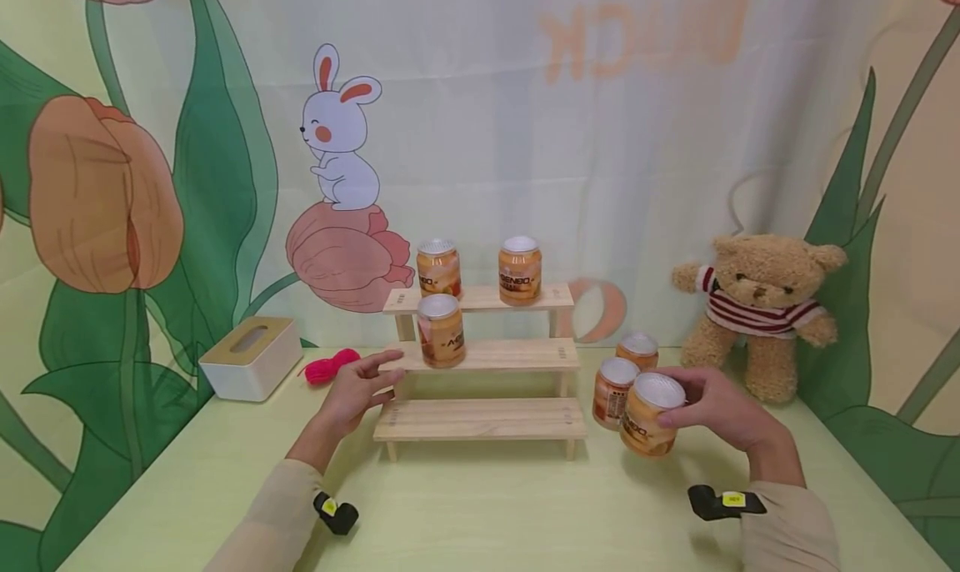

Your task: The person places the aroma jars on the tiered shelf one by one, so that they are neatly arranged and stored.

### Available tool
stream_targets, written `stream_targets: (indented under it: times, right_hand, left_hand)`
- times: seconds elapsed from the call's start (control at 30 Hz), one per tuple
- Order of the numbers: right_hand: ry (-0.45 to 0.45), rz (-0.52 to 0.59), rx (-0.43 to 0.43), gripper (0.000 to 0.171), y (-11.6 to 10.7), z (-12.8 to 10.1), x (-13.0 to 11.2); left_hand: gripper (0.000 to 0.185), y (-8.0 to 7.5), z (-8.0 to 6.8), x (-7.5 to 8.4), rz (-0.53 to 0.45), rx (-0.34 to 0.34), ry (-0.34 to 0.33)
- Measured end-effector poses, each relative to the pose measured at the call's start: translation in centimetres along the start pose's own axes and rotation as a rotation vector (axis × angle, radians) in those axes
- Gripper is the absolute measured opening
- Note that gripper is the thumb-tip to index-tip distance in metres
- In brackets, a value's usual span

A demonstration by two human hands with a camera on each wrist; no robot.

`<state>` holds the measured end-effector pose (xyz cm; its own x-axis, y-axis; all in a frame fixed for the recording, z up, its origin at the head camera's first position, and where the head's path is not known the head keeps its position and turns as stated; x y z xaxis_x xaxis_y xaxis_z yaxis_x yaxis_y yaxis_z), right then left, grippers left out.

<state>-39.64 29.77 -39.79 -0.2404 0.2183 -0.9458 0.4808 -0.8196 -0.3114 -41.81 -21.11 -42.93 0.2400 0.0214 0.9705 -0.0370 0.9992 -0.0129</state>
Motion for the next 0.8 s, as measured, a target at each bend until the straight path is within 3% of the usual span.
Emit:
stream_targets:
  times: [0.43,0.8]
  right_hand:
    - [0.071,-0.182,0.205,0.066,4.0,2.7,-5.0]
    - [0.034,-0.139,0.288,0.055,7.3,4.8,-7.5]
  left_hand:
    - [0.038,0.0,-0.1,-0.1,-0.01,0.002,-0.001]
    - [0.04,0.0,0.0,-0.1,-0.009,-0.005,0.005]
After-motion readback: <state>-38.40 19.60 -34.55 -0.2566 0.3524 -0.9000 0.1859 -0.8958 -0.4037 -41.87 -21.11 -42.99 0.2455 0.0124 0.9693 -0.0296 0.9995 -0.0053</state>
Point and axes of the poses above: each hand's wrist, its own z-axis towards the middle knuckle, its own y-axis out of the palm, x = y × z, the point moved 5 cm from there along z, towards the middle knuckle, and after that the axes turned 9 degrees about y, right-handed, at the moved point
